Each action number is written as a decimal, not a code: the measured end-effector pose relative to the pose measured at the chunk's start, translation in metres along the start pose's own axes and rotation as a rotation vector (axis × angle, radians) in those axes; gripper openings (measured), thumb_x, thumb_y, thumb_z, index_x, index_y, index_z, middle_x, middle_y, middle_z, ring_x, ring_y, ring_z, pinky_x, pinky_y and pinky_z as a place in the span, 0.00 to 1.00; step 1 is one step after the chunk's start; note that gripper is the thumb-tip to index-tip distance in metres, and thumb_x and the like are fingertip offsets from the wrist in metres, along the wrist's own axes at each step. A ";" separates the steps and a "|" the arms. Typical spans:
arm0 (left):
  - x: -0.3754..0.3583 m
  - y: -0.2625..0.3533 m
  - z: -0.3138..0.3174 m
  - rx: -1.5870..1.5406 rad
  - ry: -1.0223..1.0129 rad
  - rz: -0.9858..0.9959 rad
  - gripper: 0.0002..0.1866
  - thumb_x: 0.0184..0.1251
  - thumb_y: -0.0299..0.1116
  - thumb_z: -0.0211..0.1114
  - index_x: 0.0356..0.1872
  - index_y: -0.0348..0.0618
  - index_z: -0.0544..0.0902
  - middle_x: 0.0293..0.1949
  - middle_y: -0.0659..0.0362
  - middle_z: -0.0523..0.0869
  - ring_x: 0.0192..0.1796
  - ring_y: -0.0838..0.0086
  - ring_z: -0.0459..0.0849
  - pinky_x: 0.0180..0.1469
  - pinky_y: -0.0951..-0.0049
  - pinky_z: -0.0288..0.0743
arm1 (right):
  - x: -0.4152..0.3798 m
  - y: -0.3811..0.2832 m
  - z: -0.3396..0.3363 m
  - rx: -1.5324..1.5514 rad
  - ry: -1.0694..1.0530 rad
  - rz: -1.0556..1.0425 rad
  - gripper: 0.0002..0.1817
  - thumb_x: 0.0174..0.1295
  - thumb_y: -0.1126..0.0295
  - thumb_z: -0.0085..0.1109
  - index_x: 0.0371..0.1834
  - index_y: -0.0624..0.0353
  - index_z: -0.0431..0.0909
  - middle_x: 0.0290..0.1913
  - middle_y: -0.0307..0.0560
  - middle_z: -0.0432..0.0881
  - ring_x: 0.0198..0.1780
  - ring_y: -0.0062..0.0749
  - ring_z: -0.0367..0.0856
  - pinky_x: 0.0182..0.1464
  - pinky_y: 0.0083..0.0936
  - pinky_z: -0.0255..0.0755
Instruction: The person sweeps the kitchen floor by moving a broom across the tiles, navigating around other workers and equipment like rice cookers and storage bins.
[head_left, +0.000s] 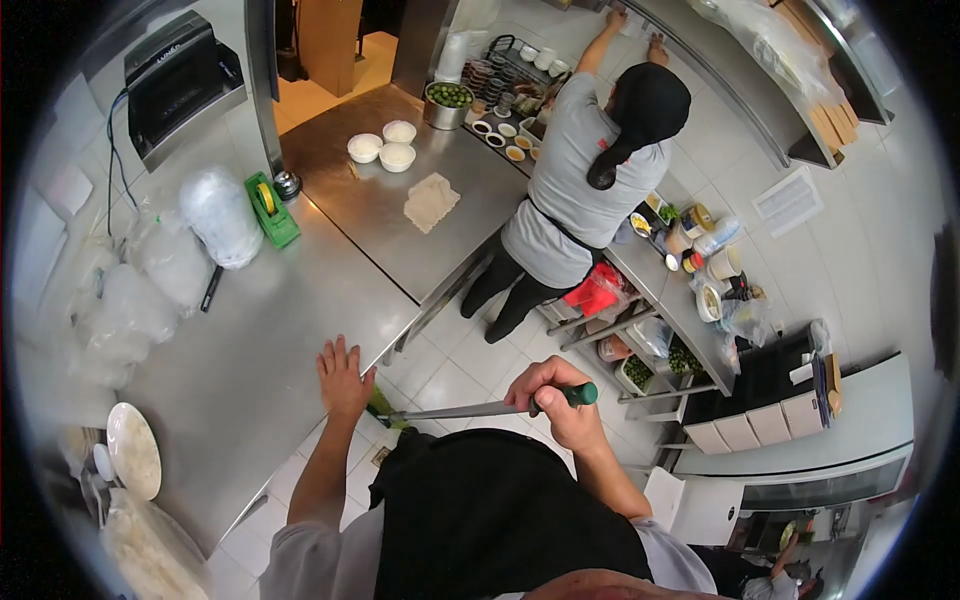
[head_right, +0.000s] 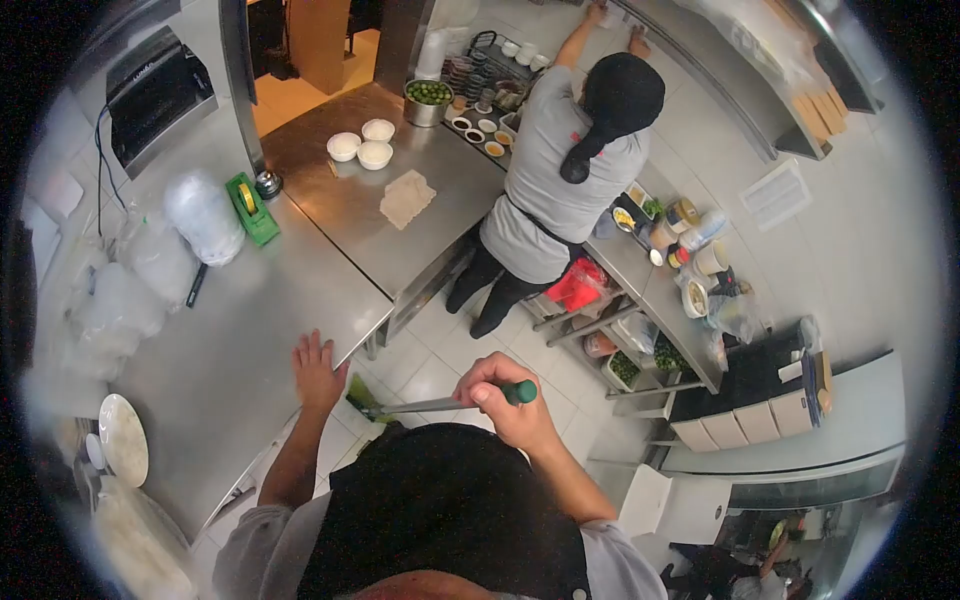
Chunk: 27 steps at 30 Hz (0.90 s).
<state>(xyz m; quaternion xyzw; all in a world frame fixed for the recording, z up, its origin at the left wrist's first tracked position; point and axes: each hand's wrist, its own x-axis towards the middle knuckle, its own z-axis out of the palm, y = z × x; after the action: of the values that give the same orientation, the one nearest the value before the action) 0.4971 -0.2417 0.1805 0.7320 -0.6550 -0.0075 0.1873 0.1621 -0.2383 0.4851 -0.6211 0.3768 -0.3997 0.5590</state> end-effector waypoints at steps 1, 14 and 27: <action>-0.001 -0.001 0.004 0.018 -0.010 -0.002 0.32 0.69 0.49 0.72 0.69 0.44 0.79 0.79 0.47 0.68 0.82 0.43 0.63 0.82 0.36 0.53 | 0.004 0.000 0.001 0.005 -0.006 -0.001 0.19 0.76 0.55 0.63 0.41 0.63 0.78 0.37 0.47 0.87 0.41 0.28 0.83 0.47 0.29 0.76; 0.000 -0.005 0.007 0.069 -0.027 0.032 0.32 0.71 0.50 0.70 0.69 0.43 0.79 0.79 0.44 0.68 0.80 0.41 0.64 0.81 0.35 0.55 | 0.015 0.017 0.010 0.050 0.076 -0.129 0.21 0.76 0.52 0.62 0.41 0.62 0.77 0.34 0.48 0.85 0.40 0.35 0.87 0.44 0.32 0.77; -0.002 -0.001 0.017 0.116 -0.026 0.057 0.33 0.71 0.50 0.70 0.71 0.43 0.75 0.79 0.43 0.68 0.82 0.41 0.62 0.81 0.35 0.54 | -0.004 0.019 -0.010 0.060 0.198 -0.060 0.15 0.74 0.61 0.64 0.39 0.64 0.78 0.36 0.48 0.87 0.42 0.29 0.85 0.47 0.29 0.78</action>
<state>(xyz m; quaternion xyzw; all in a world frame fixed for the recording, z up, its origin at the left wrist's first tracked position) 0.4936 -0.2446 0.1638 0.7226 -0.6772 0.0263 0.1361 0.1508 -0.2403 0.4668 -0.5727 0.3994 -0.4869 0.5248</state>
